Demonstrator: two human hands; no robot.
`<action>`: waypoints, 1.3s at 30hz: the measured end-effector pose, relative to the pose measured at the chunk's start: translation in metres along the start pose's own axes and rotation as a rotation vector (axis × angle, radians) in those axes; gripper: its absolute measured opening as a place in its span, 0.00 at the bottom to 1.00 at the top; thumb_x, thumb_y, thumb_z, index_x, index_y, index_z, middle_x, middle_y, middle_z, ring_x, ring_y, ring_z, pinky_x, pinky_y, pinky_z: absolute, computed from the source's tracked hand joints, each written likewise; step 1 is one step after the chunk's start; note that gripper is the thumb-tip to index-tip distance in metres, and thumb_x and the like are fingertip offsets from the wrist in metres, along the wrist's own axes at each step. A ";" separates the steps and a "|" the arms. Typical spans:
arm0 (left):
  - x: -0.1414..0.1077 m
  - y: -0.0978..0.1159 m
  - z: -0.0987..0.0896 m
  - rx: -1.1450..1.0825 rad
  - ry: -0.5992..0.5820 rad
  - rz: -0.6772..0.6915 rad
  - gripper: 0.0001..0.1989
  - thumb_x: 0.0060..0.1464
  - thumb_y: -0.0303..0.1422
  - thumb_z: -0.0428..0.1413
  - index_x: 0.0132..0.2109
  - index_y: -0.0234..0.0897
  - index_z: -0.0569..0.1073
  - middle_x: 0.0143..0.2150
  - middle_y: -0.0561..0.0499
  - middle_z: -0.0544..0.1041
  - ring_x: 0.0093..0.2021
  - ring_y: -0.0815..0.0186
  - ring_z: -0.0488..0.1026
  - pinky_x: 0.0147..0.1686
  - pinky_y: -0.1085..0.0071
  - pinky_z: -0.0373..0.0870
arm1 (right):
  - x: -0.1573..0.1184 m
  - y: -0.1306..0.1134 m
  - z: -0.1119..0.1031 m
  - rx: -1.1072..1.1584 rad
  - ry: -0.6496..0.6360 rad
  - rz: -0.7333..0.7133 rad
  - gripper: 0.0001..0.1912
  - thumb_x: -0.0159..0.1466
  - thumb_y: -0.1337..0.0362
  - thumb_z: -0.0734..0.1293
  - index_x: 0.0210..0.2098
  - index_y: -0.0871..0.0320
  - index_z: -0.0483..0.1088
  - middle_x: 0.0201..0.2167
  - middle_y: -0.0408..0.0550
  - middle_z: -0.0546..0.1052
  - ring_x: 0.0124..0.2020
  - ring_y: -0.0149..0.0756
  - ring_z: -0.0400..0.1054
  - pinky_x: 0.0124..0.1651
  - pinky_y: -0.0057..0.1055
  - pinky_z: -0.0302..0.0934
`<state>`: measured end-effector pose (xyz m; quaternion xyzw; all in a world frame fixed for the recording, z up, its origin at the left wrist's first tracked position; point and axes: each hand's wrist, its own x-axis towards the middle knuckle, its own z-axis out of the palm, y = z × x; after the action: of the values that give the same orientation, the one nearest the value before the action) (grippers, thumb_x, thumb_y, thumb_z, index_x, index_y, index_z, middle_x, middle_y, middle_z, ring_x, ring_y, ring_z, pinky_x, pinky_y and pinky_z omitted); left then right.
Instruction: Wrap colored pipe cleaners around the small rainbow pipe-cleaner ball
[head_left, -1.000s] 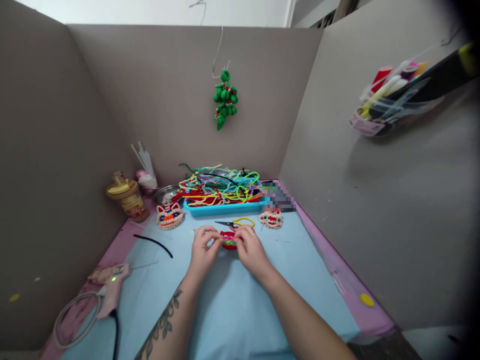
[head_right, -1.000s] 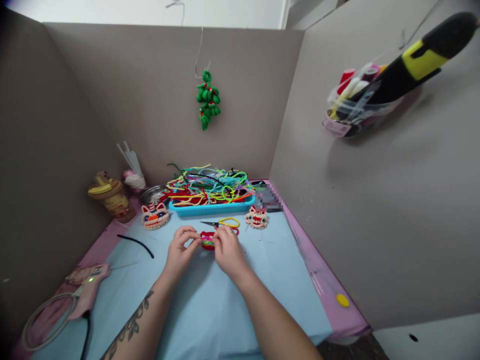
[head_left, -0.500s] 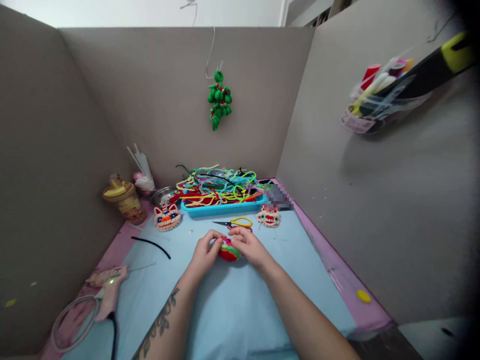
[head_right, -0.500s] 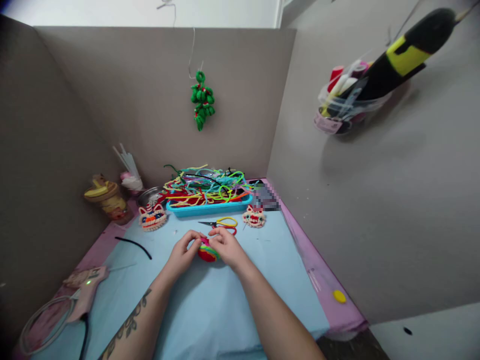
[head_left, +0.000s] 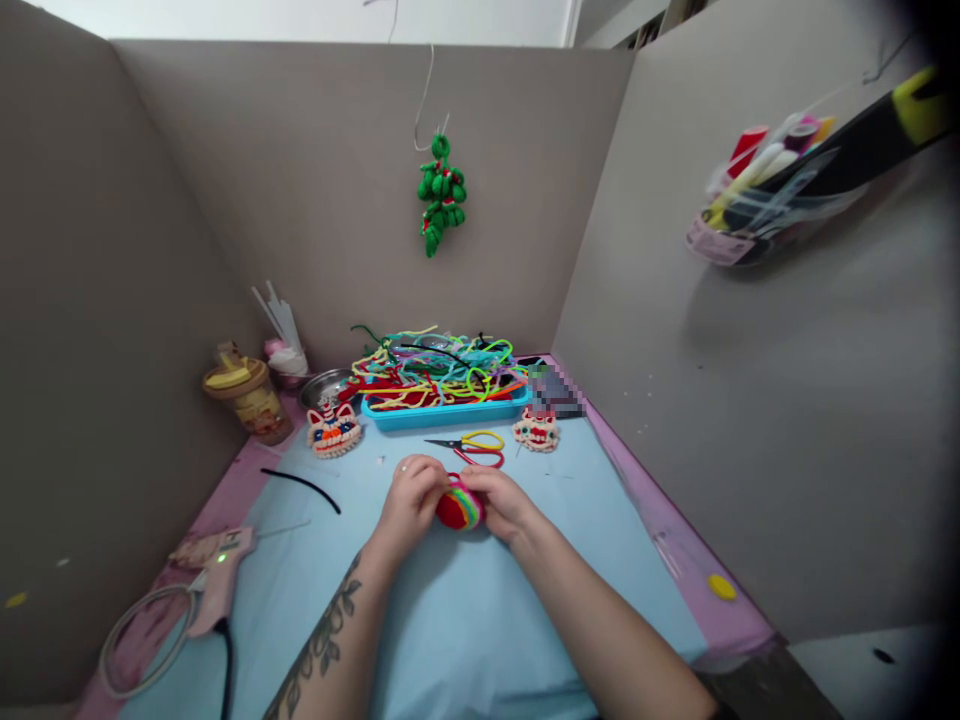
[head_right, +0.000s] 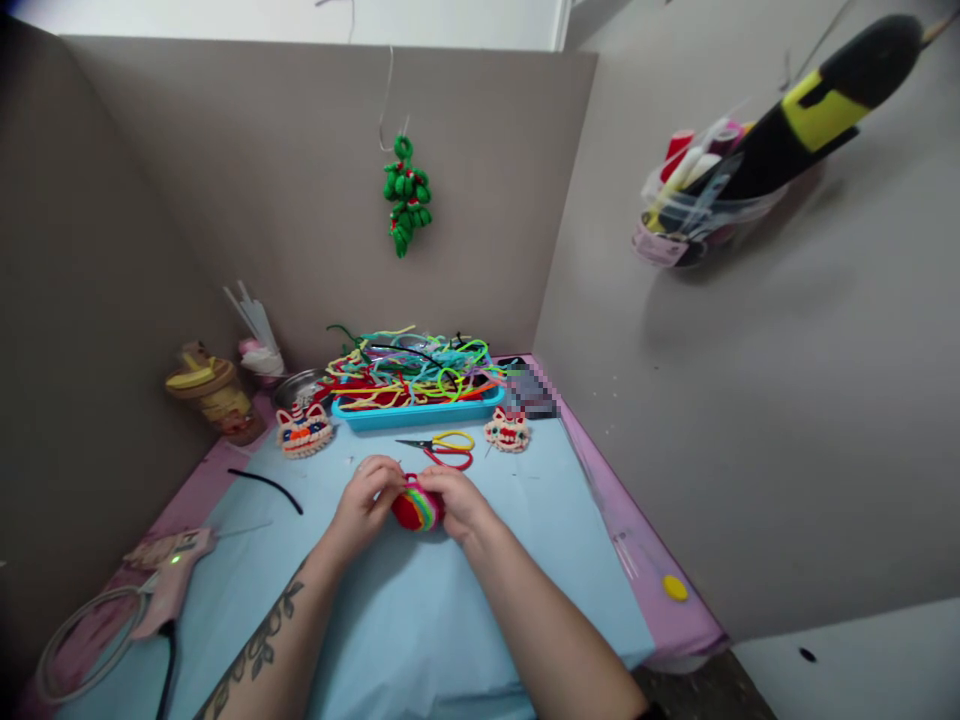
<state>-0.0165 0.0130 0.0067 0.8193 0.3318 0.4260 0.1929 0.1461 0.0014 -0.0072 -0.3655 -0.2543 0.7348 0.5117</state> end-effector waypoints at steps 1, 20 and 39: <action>0.000 0.001 -0.001 0.022 -0.011 0.015 0.09 0.59 0.28 0.50 0.32 0.39 0.72 0.35 0.48 0.75 0.40 0.62 0.69 0.46 0.61 0.62 | 0.000 0.000 0.000 0.007 0.009 -0.011 0.14 0.40 0.66 0.75 0.15 0.59 0.64 0.13 0.36 0.64 0.18 0.25 0.55 0.24 0.26 0.47; 0.004 -0.001 -0.011 -0.424 -0.071 -0.360 0.11 0.53 0.39 0.57 0.29 0.37 0.70 0.47 0.44 0.75 0.50 0.57 0.69 0.50 0.62 0.61 | -0.011 -0.004 0.002 -0.261 -0.100 -0.120 0.22 0.47 0.49 0.75 0.19 0.60 0.66 0.15 0.38 0.64 0.18 0.24 0.52 0.23 0.26 0.43; -0.001 0.001 -0.011 -0.849 -0.095 -0.410 0.14 0.53 0.38 0.59 0.42 0.38 0.65 0.40 0.47 0.74 0.40 0.64 0.71 0.38 0.69 0.66 | -0.017 -0.021 -0.005 -0.383 -0.132 -0.305 0.10 0.48 0.59 0.74 0.20 0.58 0.73 0.37 0.48 0.73 0.40 0.39 0.65 0.45 0.34 0.58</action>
<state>-0.0258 0.0116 0.0130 0.6043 0.2742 0.4389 0.6058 0.1657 -0.0070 0.0105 -0.3645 -0.4741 0.6099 0.5200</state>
